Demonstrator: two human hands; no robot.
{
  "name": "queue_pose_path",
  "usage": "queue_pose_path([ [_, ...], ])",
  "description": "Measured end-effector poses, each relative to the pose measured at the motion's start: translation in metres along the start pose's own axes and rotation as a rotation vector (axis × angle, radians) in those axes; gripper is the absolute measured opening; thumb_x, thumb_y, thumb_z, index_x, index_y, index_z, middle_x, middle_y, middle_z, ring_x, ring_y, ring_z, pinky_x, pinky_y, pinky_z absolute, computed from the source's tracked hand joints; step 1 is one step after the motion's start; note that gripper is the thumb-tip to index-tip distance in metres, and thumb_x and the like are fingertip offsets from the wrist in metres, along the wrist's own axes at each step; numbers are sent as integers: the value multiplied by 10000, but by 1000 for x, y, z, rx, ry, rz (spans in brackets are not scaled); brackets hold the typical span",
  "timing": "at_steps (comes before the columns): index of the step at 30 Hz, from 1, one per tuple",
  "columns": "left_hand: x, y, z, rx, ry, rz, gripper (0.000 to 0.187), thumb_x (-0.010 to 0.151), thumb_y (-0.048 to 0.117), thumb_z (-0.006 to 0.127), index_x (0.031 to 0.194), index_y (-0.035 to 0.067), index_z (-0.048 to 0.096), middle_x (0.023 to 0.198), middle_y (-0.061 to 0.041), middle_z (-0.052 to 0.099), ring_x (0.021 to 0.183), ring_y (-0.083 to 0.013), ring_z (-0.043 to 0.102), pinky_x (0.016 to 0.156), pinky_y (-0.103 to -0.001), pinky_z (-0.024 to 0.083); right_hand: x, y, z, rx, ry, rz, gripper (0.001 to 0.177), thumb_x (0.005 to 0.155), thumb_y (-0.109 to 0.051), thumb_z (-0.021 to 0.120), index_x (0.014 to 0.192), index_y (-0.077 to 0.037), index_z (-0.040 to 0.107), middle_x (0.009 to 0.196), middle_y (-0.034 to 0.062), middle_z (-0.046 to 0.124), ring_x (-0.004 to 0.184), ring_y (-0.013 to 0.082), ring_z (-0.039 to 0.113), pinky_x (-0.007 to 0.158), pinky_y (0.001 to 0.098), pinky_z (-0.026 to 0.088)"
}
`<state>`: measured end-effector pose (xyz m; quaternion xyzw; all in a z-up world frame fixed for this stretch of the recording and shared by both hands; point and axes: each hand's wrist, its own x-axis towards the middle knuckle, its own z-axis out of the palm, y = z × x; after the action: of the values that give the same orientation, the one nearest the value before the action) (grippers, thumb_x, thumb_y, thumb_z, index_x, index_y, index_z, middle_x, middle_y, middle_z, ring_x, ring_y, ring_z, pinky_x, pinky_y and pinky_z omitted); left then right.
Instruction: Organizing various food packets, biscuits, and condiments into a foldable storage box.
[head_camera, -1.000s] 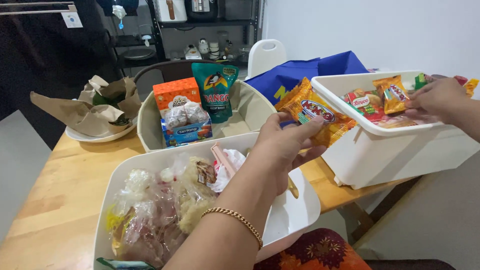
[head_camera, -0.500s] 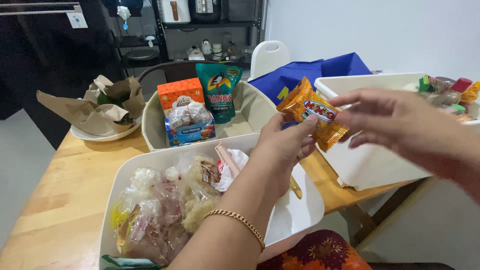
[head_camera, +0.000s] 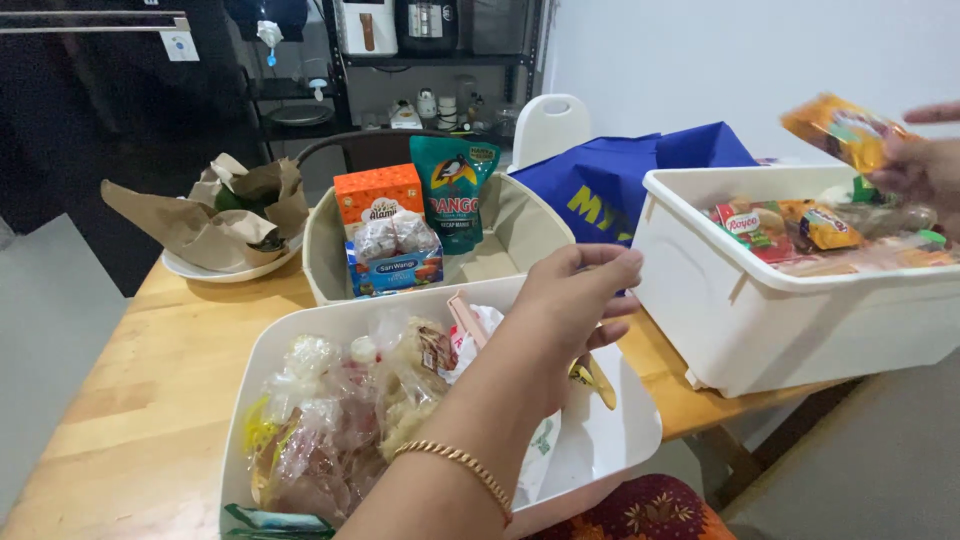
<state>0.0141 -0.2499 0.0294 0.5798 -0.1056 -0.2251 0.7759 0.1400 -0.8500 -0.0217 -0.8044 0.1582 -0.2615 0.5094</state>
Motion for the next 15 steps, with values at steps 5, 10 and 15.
queue_pose_path([
  [5, -7, 0, -19, 6, 32, -10, 343, 901, 315, 666, 1176, 111, 666, 1091, -4, 719, 938, -107, 664, 783, -272, 527, 29, 2, 1, -88, 63, 87, 414, 979, -15, 644, 1374, -120, 579, 1043, 126, 713, 841, 193, 709, 756, 346, 601],
  [10, -15, 7, -33, 9, 94, -22, 334, 892, 308, 681, 1170, 124, 665, 1072, -13, 734, 933, -122, 660, 792, -284, 527, 41, 53, 11, -281, 147, 152, 349, 948, 53, 697, 1289, -8, 650, 946, 275, 721, 725, 326, 725, 599, 397, 621],
  [15, -12, 2, -48, 9, 127, 3, 379, 880, 307, 702, 1198, 105, 664, 1061, -30, 741, 948, -141, 675, 785, -295, 529, 23, 38, 14, -317, 44, 183, 284, 1014, -83, 714, 1226, 105, 689, 951, 269, 718, 733, 306, 724, 598, 412, 588],
])
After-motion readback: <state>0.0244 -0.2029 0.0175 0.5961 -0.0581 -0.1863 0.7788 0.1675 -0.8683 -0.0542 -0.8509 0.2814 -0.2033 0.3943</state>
